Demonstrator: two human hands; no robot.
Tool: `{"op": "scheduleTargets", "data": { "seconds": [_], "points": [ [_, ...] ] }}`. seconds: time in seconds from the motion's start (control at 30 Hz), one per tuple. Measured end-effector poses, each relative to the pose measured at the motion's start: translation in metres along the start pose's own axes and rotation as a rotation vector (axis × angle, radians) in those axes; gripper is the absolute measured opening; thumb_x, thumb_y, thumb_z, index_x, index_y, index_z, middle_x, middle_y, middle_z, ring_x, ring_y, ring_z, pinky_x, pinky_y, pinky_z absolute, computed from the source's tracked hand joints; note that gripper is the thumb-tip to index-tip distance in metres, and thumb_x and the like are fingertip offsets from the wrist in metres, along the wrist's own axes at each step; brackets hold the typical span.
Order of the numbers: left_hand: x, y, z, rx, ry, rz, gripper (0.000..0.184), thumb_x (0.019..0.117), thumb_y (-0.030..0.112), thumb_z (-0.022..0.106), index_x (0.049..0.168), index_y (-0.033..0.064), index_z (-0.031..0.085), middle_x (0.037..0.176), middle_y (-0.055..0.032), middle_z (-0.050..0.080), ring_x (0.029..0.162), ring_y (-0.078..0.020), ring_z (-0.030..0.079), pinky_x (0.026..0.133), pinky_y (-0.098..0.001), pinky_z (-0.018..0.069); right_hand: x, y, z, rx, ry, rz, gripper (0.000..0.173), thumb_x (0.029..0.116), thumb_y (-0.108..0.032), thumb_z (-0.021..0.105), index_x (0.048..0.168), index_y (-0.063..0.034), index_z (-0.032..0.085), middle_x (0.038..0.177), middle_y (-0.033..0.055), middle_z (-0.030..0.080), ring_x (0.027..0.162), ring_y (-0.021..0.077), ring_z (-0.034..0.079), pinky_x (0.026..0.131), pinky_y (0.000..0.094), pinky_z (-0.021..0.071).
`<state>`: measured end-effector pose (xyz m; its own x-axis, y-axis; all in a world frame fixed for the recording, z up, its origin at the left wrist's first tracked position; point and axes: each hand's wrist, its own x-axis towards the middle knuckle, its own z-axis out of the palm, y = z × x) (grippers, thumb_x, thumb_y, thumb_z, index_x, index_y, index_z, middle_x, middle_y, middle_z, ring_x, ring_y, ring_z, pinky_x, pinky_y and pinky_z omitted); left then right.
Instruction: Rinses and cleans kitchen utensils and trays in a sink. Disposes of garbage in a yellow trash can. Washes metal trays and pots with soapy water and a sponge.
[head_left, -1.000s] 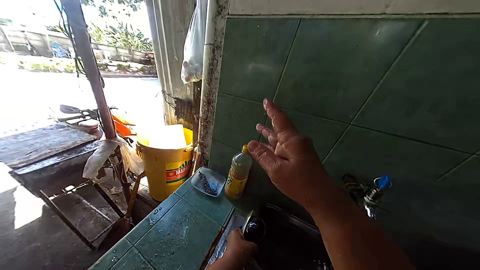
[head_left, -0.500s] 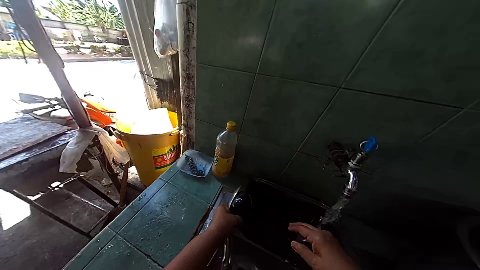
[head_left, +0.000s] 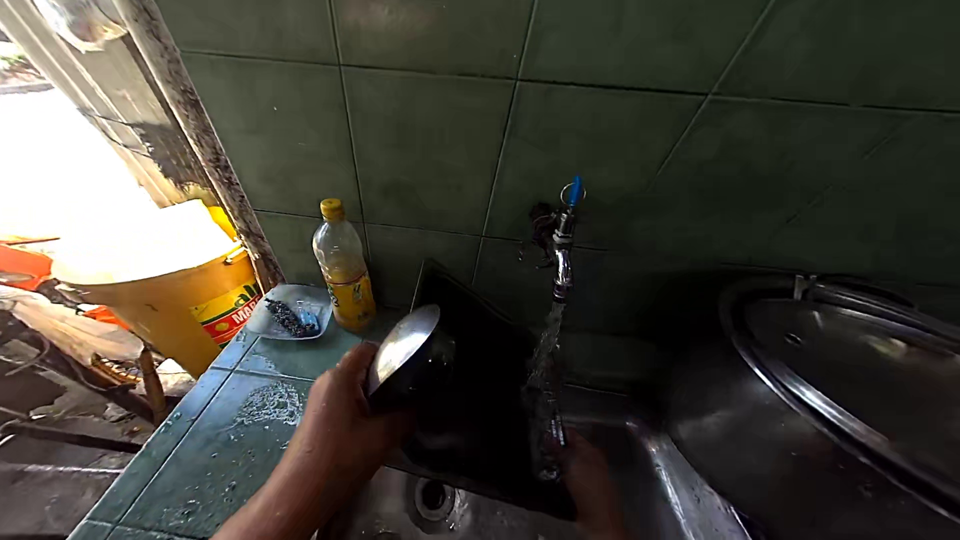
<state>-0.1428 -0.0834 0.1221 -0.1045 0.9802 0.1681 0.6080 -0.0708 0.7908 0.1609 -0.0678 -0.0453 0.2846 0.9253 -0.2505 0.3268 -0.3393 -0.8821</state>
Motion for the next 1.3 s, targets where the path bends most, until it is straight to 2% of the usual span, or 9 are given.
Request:
{"op": "scheduleTargets", "data": {
  "seconds": [0.1, 0.27, 0.33, 0.43, 0.67, 0.83, 0.97, 1.13, 1.3],
  "points": [
    [-0.017, 0.04, -0.026, 0.236, 0.097, 0.314, 0.035, 0.0649, 0.03, 0.074, 0.097, 0.0216, 0.064, 0.071, 0.0152, 0.062, 0.065, 0.0047, 0.062, 0.054, -0.0214, 0.0528, -0.034, 0.003, 0.053, 0.299, -0.168, 0.115, 0.011, 0.0969, -0.008, 0.064, 0.103, 0.002, 0.062, 0.079, 0.0053, 0.061, 0.062, 0.0096, 0.055, 0.056, 0.0282, 0.049],
    [-0.034, 0.065, -0.041, 0.372, 0.014, 0.562, 0.037, 0.0683, 0.034, 0.074, 0.099, 0.0181, 0.064, 0.069, 0.0125, 0.061, 0.062, 0.0043, 0.059, 0.051, -0.0191, 0.0489, -0.065, -0.034, 0.071, 0.519, -0.346, 0.253, 0.01, 0.1011, -0.009, 0.055, 0.11, -0.0045, 0.059, 0.089, 0.0044, 0.061, 0.076, 0.0108, 0.06, 0.065, 0.029, 0.054],
    [-0.037, 0.063, -0.044, 0.354, -0.038, 0.595, 0.038, 0.0735, 0.035, 0.076, 0.102, 0.0151, 0.063, 0.072, 0.0088, 0.064, 0.066, 0.0023, 0.061, 0.054, -0.0201, 0.0498, -0.065, -0.043, 0.063, 0.522, -0.359, 0.301, 0.02, 0.1017, -0.011, 0.057, 0.121, -0.0043, 0.058, 0.104, 0.01, 0.061, 0.091, 0.0182, 0.06, 0.072, 0.0371, 0.0533],
    [-0.04, 0.057, -0.044, 0.329, -0.068, 0.591, 0.039, 0.0734, 0.034, 0.077, 0.103, 0.0128, 0.064, 0.074, 0.006, 0.067, 0.068, 0.0007, 0.064, 0.056, -0.0211, 0.052, -0.062, -0.043, 0.047, 0.499, -0.332, 0.292, 0.017, 0.1028, -0.014, 0.058, 0.118, -0.0067, 0.059, 0.101, 0.0065, 0.063, 0.088, 0.0139, 0.062, 0.07, 0.0318, 0.053],
    [-0.038, 0.023, -0.014, 0.173, -0.068, 0.475, 0.04, 0.0683, 0.03, 0.074, 0.105, 0.0168, 0.064, 0.078, 0.0134, 0.067, 0.071, 0.0084, 0.064, 0.059, -0.0155, 0.0555, -0.025, 0.018, 0.031, 0.444, -0.164, 0.249, 0.012, 0.0939, -0.006, 0.066, 0.103, -0.0007, 0.059, 0.076, 0.0055, 0.061, 0.06, 0.0125, 0.059, 0.052, 0.0296, 0.0512],
    [-0.037, -0.011, -0.014, 0.239, -0.341, 0.249, 0.045, 0.0691, 0.038, 0.083, 0.102, 0.0128, 0.067, 0.08, 0.0041, 0.07, 0.073, -0.0031, 0.068, 0.064, -0.0264, 0.0575, -0.029, 0.05, -0.023, 0.313, -0.056, 0.106, 0.031, 0.0831, 0.005, 0.065, 0.113, 0.0049, 0.059, 0.093, 0.0121, 0.068, 0.08, 0.0169, 0.068, 0.071, 0.036, 0.0597],
    [-0.016, -0.033, -0.016, 0.359, -0.774, -0.042, 0.053, 0.0754, 0.028, 0.09, 0.113, 0.0032, 0.063, 0.092, -0.0113, 0.068, 0.086, -0.0245, 0.068, 0.079, -0.0456, 0.0554, -0.037, 0.07, -0.057, 0.08, 0.011, 0.095, 0.023, 0.087, 0.008, 0.064, 0.109, 0.0095, 0.058, 0.095, 0.0167, 0.062, 0.086, 0.0198, 0.062, 0.078, 0.0392, 0.0539],
    [-0.015, -0.049, 0.055, 0.286, -0.876, -0.186, 0.054, 0.0845, 0.026, 0.084, 0.123, -0.0029, 0.061, 0.111, -0.0212, 0.067, 0.105, -0.0344, 0.066, 0.095, -0.0533, 0.0521, -0.022, 0.091, -0.056, -0.174, -0.011, 0.201, 0.032, 0.0971, -0.001, 0.06, 0.125, 0.012, 0.054, 0.112, 0.0303, 0.062, 0.104, 0.0372, 0.062, 0.092, 0.0534, 0.0503],
    [-0.015, -0.058, 0.154, 0.356, -1.003, -0.154, 0.053, 0.0873, 0.022, 0.08, 0.127, -0.0064, 0.058, 0.124, -0.0275, 0.063, 0.12, -0.0433, 0.061, 0.101, -0.0612, 0.0485, -0.004, -0.014, -0.055, -0.556, -0.051, -0.13, 0.074, 0.0986, -0.022, 0.066, 0.156, 0.0082, 0.031, 0.147, 0.035, 0.048, 0.136, 0.0477, 0.051, 0.113, 0.0595, 0.0407]
  ]
}}
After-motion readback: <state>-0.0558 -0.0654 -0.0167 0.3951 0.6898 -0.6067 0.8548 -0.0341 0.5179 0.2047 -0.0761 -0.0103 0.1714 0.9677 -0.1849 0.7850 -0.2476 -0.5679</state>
